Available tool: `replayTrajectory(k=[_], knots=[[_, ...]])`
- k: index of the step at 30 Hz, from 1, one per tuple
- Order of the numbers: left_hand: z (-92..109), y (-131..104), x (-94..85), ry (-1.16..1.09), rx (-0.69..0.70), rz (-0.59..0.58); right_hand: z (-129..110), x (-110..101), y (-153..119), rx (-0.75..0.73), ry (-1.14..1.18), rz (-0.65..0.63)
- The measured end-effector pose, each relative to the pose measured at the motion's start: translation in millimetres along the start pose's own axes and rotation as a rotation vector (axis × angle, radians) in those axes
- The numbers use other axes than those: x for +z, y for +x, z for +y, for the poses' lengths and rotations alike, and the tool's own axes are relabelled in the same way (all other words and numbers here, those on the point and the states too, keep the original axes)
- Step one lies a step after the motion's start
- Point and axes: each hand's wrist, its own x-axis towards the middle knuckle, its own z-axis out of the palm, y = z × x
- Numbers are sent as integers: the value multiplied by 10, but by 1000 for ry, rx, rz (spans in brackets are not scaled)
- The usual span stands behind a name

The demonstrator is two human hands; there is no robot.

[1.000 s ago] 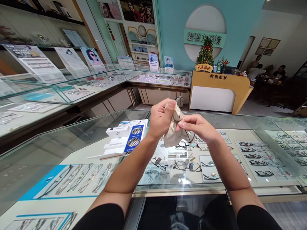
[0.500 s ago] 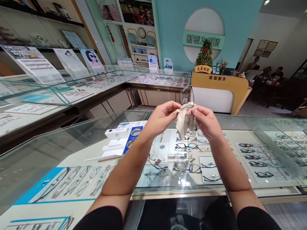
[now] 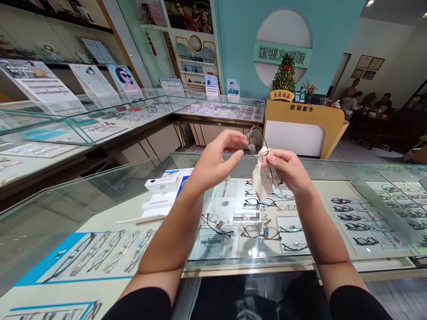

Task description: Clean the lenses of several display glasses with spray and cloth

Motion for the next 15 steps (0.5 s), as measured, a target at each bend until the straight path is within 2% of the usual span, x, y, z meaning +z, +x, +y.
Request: replayTrajectory(k=[2, 6, 10, 13, 15], knots=[[69, -10, -60, 3, 149, 51, -16, -24, -2, 24, -31, -71], [115, -16, -97, 86, 298, 6, -42, -14, -22, 56, -54, -178], [41, -3, -126, 268, 466, 22, -63, 10, -45, 44, -77, -189], [4, -1, -134, 342, 592, 102, -30, 23, -32, -74, -119, -85], [-7, -5, -124, 329, 636, 157, 16, 7, -3, -210, -153, 123]])
